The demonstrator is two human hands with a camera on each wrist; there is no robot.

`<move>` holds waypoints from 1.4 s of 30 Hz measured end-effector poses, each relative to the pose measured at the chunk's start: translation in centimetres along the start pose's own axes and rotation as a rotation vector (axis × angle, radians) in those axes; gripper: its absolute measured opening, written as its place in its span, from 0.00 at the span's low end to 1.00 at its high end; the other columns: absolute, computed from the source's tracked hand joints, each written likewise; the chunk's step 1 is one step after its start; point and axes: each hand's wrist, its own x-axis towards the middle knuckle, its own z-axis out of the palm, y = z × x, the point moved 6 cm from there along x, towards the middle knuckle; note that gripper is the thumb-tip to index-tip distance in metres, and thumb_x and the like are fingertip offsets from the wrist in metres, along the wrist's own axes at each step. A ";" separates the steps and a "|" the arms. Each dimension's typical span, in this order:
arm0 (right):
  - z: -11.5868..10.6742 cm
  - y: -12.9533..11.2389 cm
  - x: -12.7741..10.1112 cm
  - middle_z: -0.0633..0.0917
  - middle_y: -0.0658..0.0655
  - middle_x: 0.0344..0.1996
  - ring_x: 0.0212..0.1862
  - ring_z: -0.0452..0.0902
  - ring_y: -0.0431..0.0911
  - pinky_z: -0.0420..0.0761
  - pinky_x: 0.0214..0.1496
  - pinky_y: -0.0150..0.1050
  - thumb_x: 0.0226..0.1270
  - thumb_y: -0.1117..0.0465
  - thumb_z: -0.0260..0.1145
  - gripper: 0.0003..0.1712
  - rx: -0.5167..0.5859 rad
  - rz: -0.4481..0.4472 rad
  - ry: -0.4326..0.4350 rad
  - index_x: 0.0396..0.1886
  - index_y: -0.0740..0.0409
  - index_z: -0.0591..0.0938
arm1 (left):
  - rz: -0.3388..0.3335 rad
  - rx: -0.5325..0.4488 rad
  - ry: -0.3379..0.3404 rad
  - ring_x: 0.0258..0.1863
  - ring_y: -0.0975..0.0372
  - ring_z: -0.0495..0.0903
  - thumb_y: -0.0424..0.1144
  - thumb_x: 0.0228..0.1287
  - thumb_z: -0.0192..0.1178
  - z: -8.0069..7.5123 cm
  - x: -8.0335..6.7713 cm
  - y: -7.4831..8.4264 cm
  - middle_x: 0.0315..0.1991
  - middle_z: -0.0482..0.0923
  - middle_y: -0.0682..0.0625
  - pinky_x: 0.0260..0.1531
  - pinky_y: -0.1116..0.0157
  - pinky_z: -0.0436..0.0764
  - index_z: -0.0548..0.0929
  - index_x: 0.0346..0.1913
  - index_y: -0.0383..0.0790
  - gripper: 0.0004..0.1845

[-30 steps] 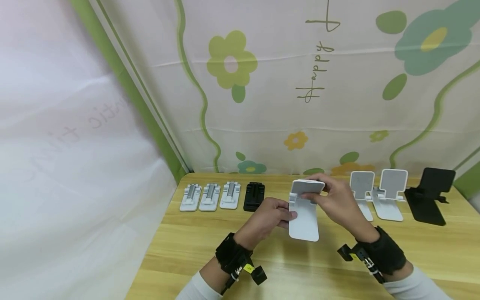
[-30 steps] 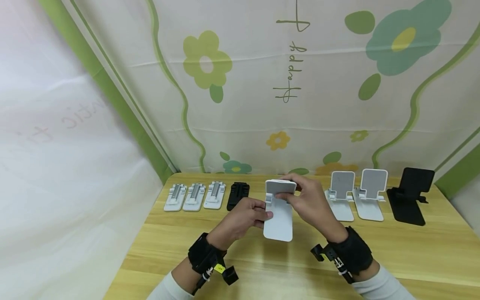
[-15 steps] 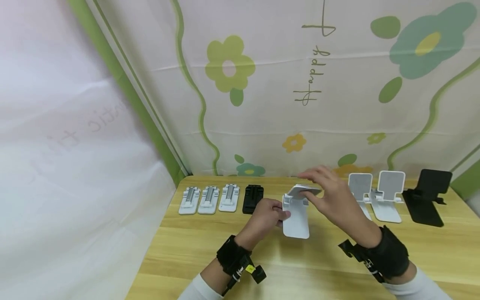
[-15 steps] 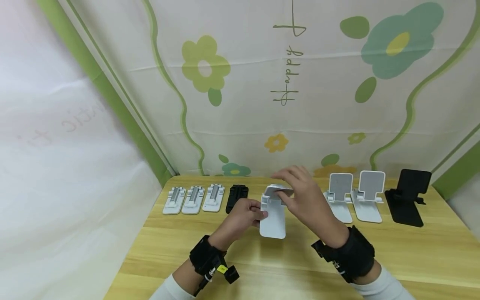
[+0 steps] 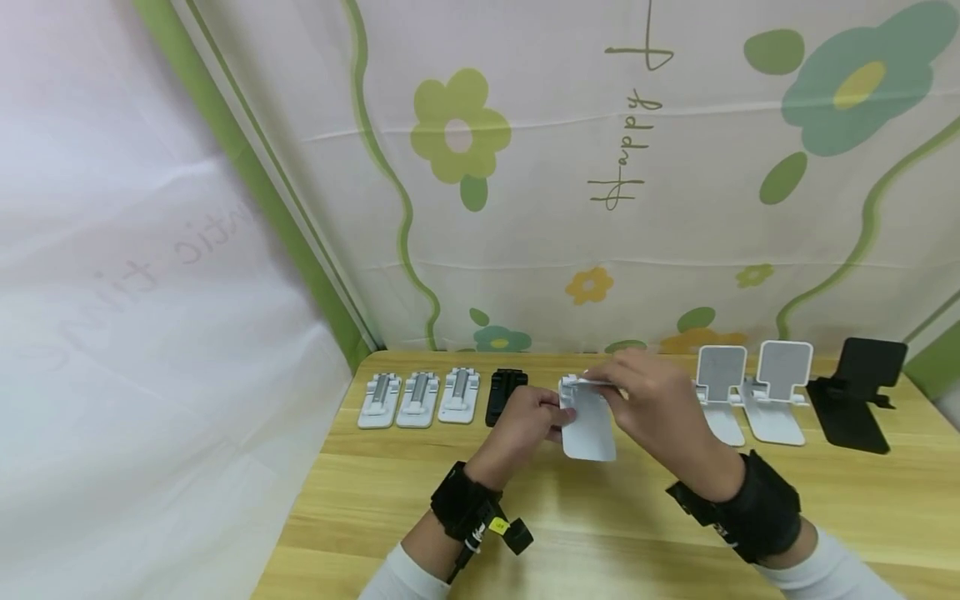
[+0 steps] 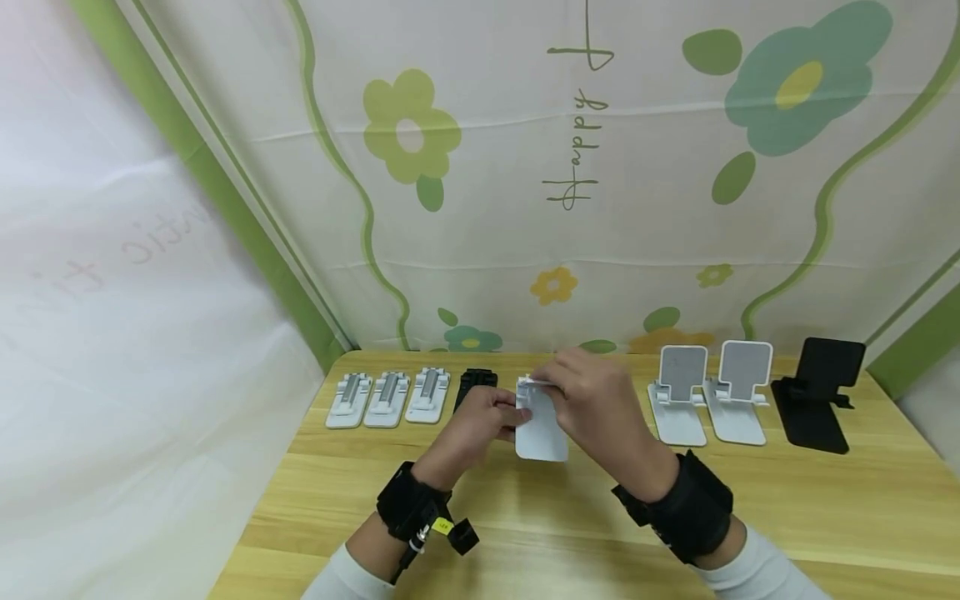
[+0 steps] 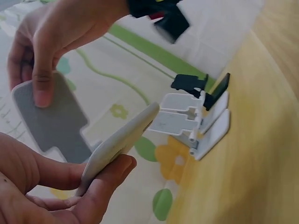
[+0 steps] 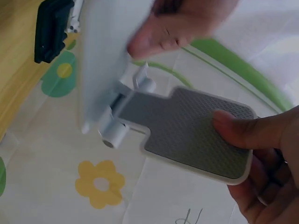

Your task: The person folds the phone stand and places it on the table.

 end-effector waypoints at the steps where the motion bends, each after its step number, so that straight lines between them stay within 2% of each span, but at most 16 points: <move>1: 0.2 -0.4 -0.1 0.86 0.52 0.28 0.31 0.82 0.44 0.81 0.29 0.37 0.40 0.77 0.83 0.18 -0.008 -0.026 0.006 0.31 0.57 0.90 | 0.003 -0.011 0.000 0.39 0.59 0.87 0.34 0.70 0.63 -0.2 0.1 0.2 0.44 0.86 0.44 0.41 0.61 0.89 0.87 0.47 0.30 0.10; 5: 1.1 -1.9 -1.0 0.86 0.54 0.26 0.28 0.83 0.46 0.85 0.28 0.40 0.43 0.78 0.79 0.15 -0.051 -0.106 0.024 0.31 0.60 0.90 | 0.006 -0.049 0.011 0.41 0.59 0.88 0.33 0.70 0.62 -0.9 0.2 1.0 0.46 0.86 0.44 0.43 0.62 0.89 0.87 0.49 0.31 0.11; 8: 2.1 -2.9 -1.9 0.85 0.55 0.25 0.25 0.79 0.45 0.83 0.25 0.38 0.64 0.73 0.69 0.05 -0.107 -0.148 0.015 0.32 0.63 0.89 | 0.016 -0.080 0.020 0.40 0.59 0.88 0.31 0.71 0.60 -1.4 0.1 1.6 0.46 0.87 0.42 0.43 0.64 0.89 0.87 0.51 0.31 0.12; 10: 2.7 -3.5 -2.4 0.86 0.56 0.25 0.25 0.78 0.45 0.82 0.25 0.37 0.78 0.69 0.57 0.16 -0.147 -0.180 0.021 0.33 0.64 0.89 | 0.030 -0.089 0.022 0.39 0.60 0.88 0.32 0.72 0.59 -1.6 0.1 2.1 0.46 0.87 0.42 0.43 0.64 0.88 0.87 0.52 0.31 0.12; 13: 3.3 -4.0 -3.0 0.87 0.57 0.27 0.25 0.78 0.44 0.81 0.25 0.36 0.86 0.63 0.42 0.30 -0.187 -0.204 0.033 0.34 0.65 0.89 | 0.051 -0.079 0.038 0.38 0.61 0.87 0.32 0.72 0.59 -1.9 0.1 2.5 0.46 0.87 0.42 0.41 0.66 0.88 0.87 0.52 0.30 0.12; 16: 3.6 -4.0 -3.2 0.87 0.57 0.28 0.26 0.79 0.45 0.82 0.26 0.36 0.86 0.62 0.43 0.29 -0.190 -0.206 0.025 0.35 0.66 0.89 | 0.065 -0.074 0.047 0.37 0.61 0.87 0.32 0.73 0.59 -2.1 0.0 2.6 0.46 0.86 0.41 0.40 0.66 0.88 0.87 0.52 0.29 0.12; 20: 3.5 -3.2 -3.0 0.86 0.54 0.31 0.32 0.80 0.44 0.84 0.32 0.37 0.76 0.62 0.64 0.10 -0.063 -0.138 -0.061 0.37 0.61 0.89 | 0.070 -0.086 0.052 0.36 0.61 0.87 0.31 0.73 0.59 -2.4 0.0 2.3 0.46 0.86 0.40 0.39 0.67 0.88 0.86 0.52 0.28 0.12; 22: 3.4 -2.1 -2.8 0.86 0.52 0.35 0.37 0.81 0.44 0.85 0.36 0.38 0.66 0.62 0.73 0.05 0.060 -0.043 -0.102 0.38 0.59 0.88 | 0.074 -0.092 0.052 0.36 0.61 0.87 0.31 0.72 0.58 -2.5 0.0 2.1 0.45 0.87 0.39 0.38 0.68 0.88 0.86 0.52 0.28 0.12; 24: 3.2 -0.7 -2.7 0.86 0.52 0.39 0.42 0.82 0.45 0.85 0.41 0.41 0.61 0.62 0.76 0.11 0.159 0.100 -0.122 0.43 0.58 0.86 | 0.077 -0.097 0.048 0.35 0.61 0.87 0.30 0.72 0.58 -2.6 0.0 2.0 0.44 0.87 0.39 0.38 0.68 0.88 0.86 0.52 0.27 0.12; 27: 3.5 1.9 -3.1 0.85 0.58 0.48 0.48 0.81 0.49 0.84 0.48 0.46 0.71 0.58 0.70 0.18 0.292 0.394 -0.216 0.55 0.62 0.82 | 0.069 -0.097 0.035 0.37 0.60 0.88 0.30 0.72 0.59 -2.7 -0.2 1.7 0.45 0.87 0.40 0.38 0.66 0.88 0.85 0.53 0.28 0.13; 29: 4.0 3.4 -3.7 0.82 0.62 0.53 0.52 0.80 0.52 0.83 0.52 0.47 0.78 0.54 0.63 0.24 0.408 0.583 -0.319 0.63 0.65 0.76 | 0.063 -0.089 0.026 0.39 0.59 0.88 0.29 0.72 0.59 -2.5 -0.3 1.6 0.46 0.88 0.39 0.39 0.65 0.89 0.85 0.55 0.28 0.13; 31: 4.8 4.4 -4.6 0.79 0.65 0.58 0.56 0.78 0.52 0.82 0.56 0.44 0.81 0.50 0.58 0.31 0.607 0.762 -0.430 0.70 0.68 0.69 | 0.058 -0.084 0.018 0.41 0.58 0.89 0.29 0.72 0.59 -2.4 -0.4 1.5 0.47 0.88 0.39 0.40 0.65 0.89 0.84 0.55 0.29 0.13; 33: 5.5 4.8 -5.3 0.75 0.68 0.62 0.58 0.76 0.50 0.82 0.58 0.40 0.82 0.50 0.56 0.36 0.831 0.891 -0.503 0.75 0.71 0.61 | 0.062 -0.080 0.015 0.42 0.58 0.89 0.29 0.72 0.59 -2.2 -0.6 1.6 0.46 0.88 0.38 0.40 0.65 0.89 0.84 0.56 0.28 0.14; 35: 6.0 4.9 -5.8 0.71 0.71 0.66 0.59 0.76 0.47 0.82 0.59 0.37 0.82 0.51 0.56 0.40 1.015 0.999 -0.542 0.77 0.73 0.54 | 0.067 -0.083 0.008 0.41 0.58 0.89 0.29 0.72 0.59 -2.0 -0.6 1.7 0.46 0.89 0.38 0.40 0.65 0.89 0.84 0.55 0.28 0.14; 37: 6.2 5.0 -6.1 0.68 0.71 0.69 0.60 0.76 0.44 0.81 0.61 0.37 0.82 0.52 0.57 0.42 1.113 1.054 -0.561 0.78 0.73 0.51 | 0.066 -0.090 -0.004 0.41 0.58 0.89 0.29 0.72 0.59 -1.8 -0.7 1.8 0.47 0.89 0.39 0.41 0.65 0.89 0.84 0.56 0.29 0.14; 42: 6.1 5.3 -6.3 0.67 0.70 0.69 0.59 0.77 0.42 0.81 0.61 0.38 0.80 0.52 0.59 0.42 1.159 1.089 -0.564 0.77 0.73 0.52 | 0.034 -0.162 -0.080 0.43 0.59 0.87 0.29 0.75 0.54 -1.7 -0.8 1.8 0.51 0.86 0.39 0.45 0.65 0.88 0.82 0.61 0.28 0.16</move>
